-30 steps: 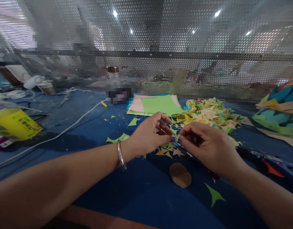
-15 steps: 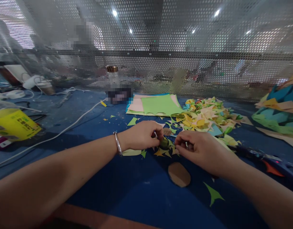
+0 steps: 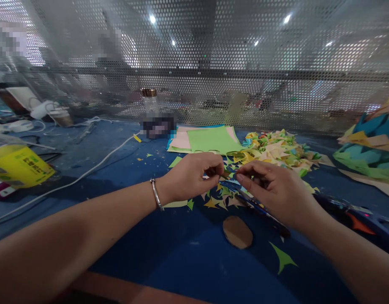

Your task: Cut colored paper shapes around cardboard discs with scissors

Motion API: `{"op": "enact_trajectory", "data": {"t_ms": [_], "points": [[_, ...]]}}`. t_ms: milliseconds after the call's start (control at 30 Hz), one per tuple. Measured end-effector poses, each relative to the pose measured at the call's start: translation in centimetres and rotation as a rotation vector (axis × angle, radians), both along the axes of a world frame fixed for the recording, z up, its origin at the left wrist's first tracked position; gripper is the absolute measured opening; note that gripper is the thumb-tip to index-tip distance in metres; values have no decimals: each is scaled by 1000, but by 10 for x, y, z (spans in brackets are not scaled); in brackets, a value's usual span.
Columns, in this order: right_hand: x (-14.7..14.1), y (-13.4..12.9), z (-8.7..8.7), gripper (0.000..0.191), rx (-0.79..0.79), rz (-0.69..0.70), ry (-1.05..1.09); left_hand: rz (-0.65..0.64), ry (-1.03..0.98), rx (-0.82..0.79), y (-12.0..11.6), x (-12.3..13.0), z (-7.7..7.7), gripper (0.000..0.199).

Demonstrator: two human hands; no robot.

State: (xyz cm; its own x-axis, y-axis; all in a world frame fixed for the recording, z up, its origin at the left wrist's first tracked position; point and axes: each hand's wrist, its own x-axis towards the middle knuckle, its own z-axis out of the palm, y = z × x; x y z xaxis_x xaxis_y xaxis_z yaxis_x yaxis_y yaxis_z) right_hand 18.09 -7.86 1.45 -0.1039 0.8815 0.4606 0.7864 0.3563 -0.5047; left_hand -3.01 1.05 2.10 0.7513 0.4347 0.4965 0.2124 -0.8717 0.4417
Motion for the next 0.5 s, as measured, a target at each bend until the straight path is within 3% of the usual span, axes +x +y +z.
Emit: {"op": "enact_trajectory", "data": {"t_ms": [167, 300, 400, 500], "points": [[-1, 0, -3, 15, 6, 42, -15, -52, -22, -37, -5, 2, 0, 12], [-1, -2, -4, 16, 56, 45, -7, -98, -183, -404, -9, 7, -3, 10], [-2, -3, -3, 16, 103, 32, 5, -134, -300, -711, -11, 11, -6, 24], [-3, -3, -2, 15, 162, 8, 8, -100, -336, -901, -15, 13, -7, 34]]}}
